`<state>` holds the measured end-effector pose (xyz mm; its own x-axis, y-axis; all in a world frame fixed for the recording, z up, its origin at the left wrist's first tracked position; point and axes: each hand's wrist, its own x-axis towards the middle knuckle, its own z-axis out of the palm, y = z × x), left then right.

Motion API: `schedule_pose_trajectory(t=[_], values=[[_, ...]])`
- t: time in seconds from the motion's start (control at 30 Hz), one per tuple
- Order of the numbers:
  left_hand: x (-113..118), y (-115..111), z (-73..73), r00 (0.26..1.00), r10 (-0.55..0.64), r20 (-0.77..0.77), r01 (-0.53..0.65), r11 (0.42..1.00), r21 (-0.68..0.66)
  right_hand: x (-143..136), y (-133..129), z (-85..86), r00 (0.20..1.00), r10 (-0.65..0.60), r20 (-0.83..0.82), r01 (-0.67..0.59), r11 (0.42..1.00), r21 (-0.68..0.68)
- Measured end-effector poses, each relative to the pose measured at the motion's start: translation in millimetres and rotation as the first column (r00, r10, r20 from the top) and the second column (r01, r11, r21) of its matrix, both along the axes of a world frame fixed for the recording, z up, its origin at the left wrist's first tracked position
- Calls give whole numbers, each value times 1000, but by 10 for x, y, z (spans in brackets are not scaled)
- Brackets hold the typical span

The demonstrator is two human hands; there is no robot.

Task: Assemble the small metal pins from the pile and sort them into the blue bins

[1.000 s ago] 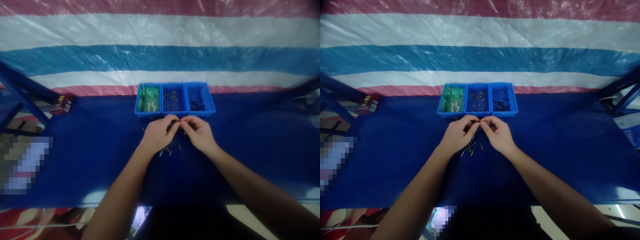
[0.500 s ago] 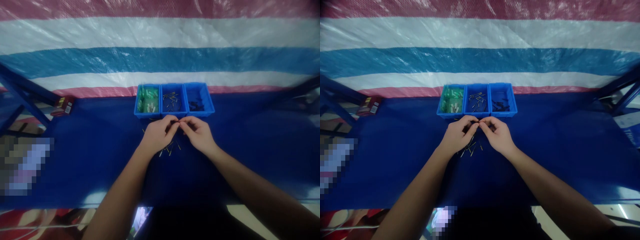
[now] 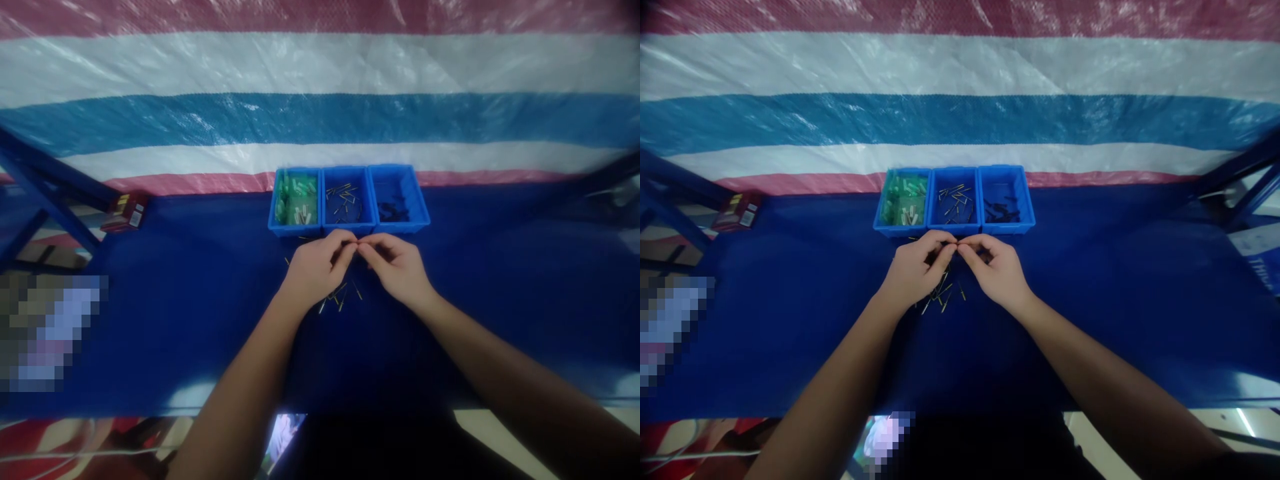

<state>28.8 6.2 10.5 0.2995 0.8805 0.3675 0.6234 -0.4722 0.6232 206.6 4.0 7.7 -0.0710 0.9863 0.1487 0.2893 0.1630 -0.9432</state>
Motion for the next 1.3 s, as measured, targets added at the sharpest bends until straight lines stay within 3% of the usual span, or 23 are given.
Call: schedule_pose_trajectory(t=[0.23,0.43,0.67,0.9,1.17,1.3], values=[[-2,21,-19,998,21,-62,-19,1000,23,-10,-11,11,1000,-2,31,0,998,67],[17,0,3,1000,-5,29,5,1000,27,0,-12,2,999,-12,34,7,989,148],[24,-1,-21,998,-53,34,51,998,46,-17,5,-1,985,-3,-171,3,1000,-1],[24,13,-40,998,-67,-6,68,997,36,-23,-6,6,973,-20,-231,9,999,-51],[-4,30,-37,995,8,-95,-3,998,59,-21,0,61,972,-29,-232,7,995,-97],[0,24,-11,996,6,-91,-1,999,52,-19,7,43,948,-28,-316,-23,988,-155]])
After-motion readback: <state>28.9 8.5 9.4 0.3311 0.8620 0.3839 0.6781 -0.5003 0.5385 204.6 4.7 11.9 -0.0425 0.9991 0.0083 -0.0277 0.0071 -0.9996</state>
